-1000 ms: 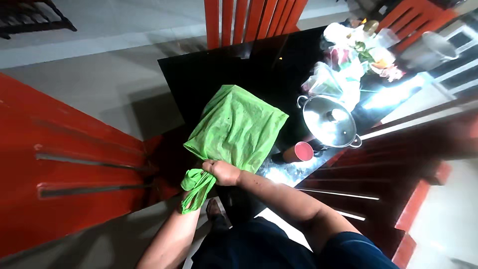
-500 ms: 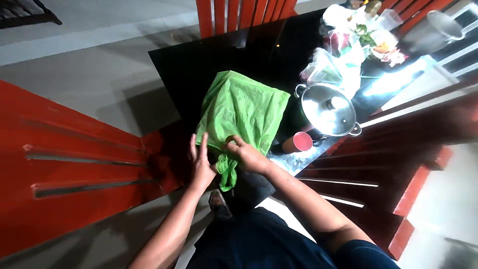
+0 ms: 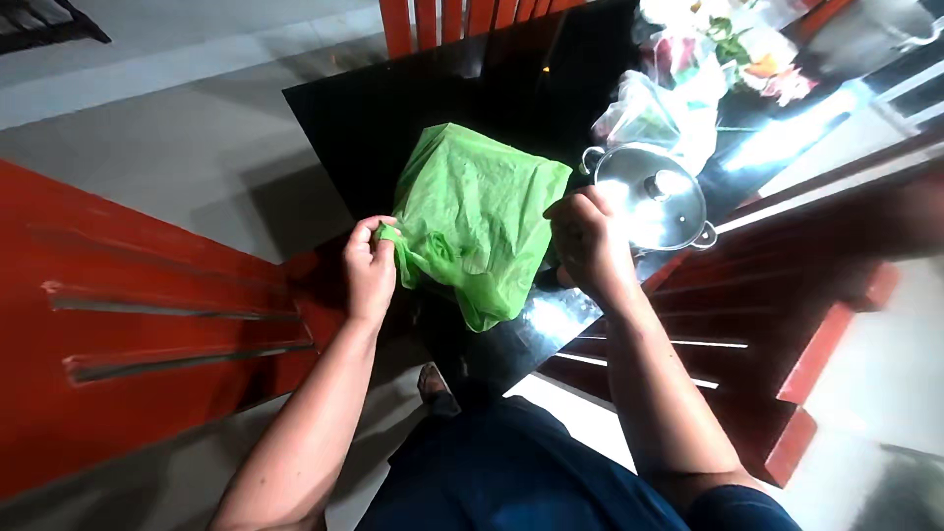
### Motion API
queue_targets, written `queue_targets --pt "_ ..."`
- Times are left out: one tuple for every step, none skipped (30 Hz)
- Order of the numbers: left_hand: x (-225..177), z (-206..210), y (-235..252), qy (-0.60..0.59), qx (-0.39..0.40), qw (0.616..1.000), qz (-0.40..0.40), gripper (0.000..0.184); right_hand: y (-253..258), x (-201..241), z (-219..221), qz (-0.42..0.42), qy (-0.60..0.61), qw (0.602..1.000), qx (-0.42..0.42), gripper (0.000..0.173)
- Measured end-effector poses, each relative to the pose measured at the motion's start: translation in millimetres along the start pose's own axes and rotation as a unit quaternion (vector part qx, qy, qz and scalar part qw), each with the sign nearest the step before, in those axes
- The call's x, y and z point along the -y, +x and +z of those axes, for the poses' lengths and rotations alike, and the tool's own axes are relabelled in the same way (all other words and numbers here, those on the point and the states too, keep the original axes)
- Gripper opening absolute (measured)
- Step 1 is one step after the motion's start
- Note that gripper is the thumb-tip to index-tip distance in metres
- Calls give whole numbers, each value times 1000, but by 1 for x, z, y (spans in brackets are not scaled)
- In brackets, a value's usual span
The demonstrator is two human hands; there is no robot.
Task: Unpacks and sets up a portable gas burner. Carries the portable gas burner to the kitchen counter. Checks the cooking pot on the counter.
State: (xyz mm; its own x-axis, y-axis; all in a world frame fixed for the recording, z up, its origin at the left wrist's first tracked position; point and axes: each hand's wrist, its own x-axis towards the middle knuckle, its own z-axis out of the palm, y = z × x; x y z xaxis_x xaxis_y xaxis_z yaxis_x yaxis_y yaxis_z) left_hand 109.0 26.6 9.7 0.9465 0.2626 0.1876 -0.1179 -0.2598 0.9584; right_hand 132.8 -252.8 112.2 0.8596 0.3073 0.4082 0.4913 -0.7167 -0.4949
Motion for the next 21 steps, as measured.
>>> queue_targets --pt "-2 2 -1 -7 16 1000 5 29 -1 8 8 -23 48 999 9 14" --pt "-4 5 -3 -15 34 999 7 29 -4 17 22 -45 113 991 47 17" --pt "-7 8 -4 -26 46 999 4 29 -9 27 43 -57 179 976 110 16" --pt "-9 11 -5 -42 50 998 -3 29 -16 35 65 -47 224 953 198 17" --pt "-9 14 -6 -55 48 997 -10 29 -23 40 88 -18 225 930 291 23" --pt "-8 14 -6 -64 40 997 -13 29 -28 42 105 27 173 912 372 32" --pt "-7 13 -6 -65 33 997 -10 30 -32 42 115 81 82 899 423 41" --pt "-4 10 -6 -51 28 998 3 31 -34 39 121 131 1 898 420 50" --pt "0 6 -6 -19 30 999 28 32 -35 32 123 156 -69 912 373 58" --pt "5 0 -6 43 44 996 61 32 -36 21 122 156 -133 929 308 65" --pt "8 -7 -7 122 82 985 87 32 -33 9 117 145 -182 941 245 72" --pt "9 -10 -7 206 119 967 95 36 -29 -3 111 131 -217 948 194 77" --pt "7 -9 -9 288 153 942 80 48 -24 -13 104 115 -242 952 149 80" --pt "4 -6 -9 361 187 912 46 62 -18 -20 99 109 -261 952 118 80" --pt "1 -2 -6 419 219 881 7 67 -12 -26 95 111 -269 951 99 76" --pt "-1 2 -1 458 244 854 -30 59 -7 -28 92 119 -259 953 97 65" --pt "-3 6 5 481 256 837 -52 41 -3 -27 90 125 -231 960 100 54" --pt "-7 8 12 485 255 834 -60 27 -1 -23 91 118 -197 968 98 51" --pt "-13 9 19 462 243 851 -55 23 -2 -18 96 104 -169 975 96 56" --pt "-18 10 24 418 215 882 -42 23 -6 -14 105 92 -156 978 106 65" --pt "-22 11 28 363 176 915 -17 24 -11 -11 114 91 -156 974 134 74"
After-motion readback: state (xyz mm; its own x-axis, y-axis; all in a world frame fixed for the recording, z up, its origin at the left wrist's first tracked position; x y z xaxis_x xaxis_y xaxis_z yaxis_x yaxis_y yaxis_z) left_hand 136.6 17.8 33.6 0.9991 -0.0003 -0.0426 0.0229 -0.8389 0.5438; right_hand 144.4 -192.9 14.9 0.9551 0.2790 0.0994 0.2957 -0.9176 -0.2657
